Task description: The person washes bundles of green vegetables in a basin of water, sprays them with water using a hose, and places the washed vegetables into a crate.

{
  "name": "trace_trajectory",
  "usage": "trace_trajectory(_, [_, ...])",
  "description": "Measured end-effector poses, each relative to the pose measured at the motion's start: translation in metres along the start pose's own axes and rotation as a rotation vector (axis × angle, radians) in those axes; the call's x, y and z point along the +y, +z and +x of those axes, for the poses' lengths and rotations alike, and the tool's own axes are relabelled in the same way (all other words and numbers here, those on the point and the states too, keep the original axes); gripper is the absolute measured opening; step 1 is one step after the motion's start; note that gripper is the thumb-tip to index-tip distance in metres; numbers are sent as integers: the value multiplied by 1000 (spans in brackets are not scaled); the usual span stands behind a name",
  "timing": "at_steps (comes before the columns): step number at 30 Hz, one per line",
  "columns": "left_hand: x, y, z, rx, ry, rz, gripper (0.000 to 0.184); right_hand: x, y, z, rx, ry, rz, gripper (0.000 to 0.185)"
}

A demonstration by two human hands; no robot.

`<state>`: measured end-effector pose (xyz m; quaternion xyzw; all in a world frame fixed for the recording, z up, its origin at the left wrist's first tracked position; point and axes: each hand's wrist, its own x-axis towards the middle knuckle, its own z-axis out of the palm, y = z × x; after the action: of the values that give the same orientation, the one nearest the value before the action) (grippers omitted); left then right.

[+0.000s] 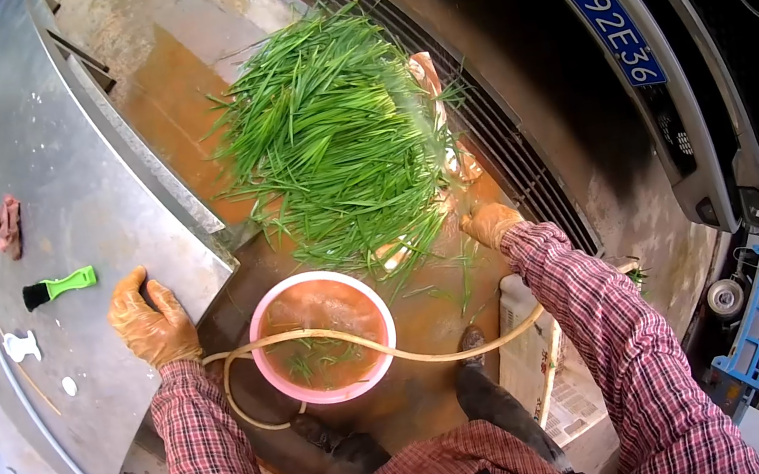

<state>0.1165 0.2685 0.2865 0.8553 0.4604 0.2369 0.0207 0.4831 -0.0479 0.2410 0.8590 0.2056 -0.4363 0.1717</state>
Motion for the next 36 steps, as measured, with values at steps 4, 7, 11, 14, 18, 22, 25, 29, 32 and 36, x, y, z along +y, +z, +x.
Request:
trace_trajectory(4, [-1, 0, 0, -7, 3, 16, 22, 18, 22, 12, -70, -1, -34, 51])
trace_trajectory(7, [0, 0, -1, -3, -10, 4, 23, 21, 34, 8, -98, -49, -80, 52])
trace_trajectory(11, [0, 0, 0, 5, 12, 8, 22, 12, 35, 3, -108, -99, -112, 51])
trace_trajectory(14, [-1, 1, 0, 7, 20, 16, 22, 4, 26, 3, -80, -93, -58, 51])
trace_trajectory(18, [-3, 3, -1, 6, 13, 24, 21, 2, 15, 7, -89, -77, -79, 52])
trace_trajectory(22, [-2, 1, -1, 3, 26, 34, 22, 15, 20, 9, -84, -89, -70, 52])
trace_trajectory(25, [-2, 1, -1, -1, 13, 33, 22, 26, 30, 13, -129, -27, -49, 51])
trace_trajectory(29, [-3, 2, -1, -1, 17, 25, 22, 37, 33, 7, -151, 21, -30, 50])
trace_trajectory(32, [-6, 4, -2, -5, 26, 17, 22, 48, 49, 13, -153, 27, -50, 51])
trace_trajectory(36, [-7, 4, -1, -12, 30, 29, 22, 58, 75, 15, -181, 42, -33, 53])
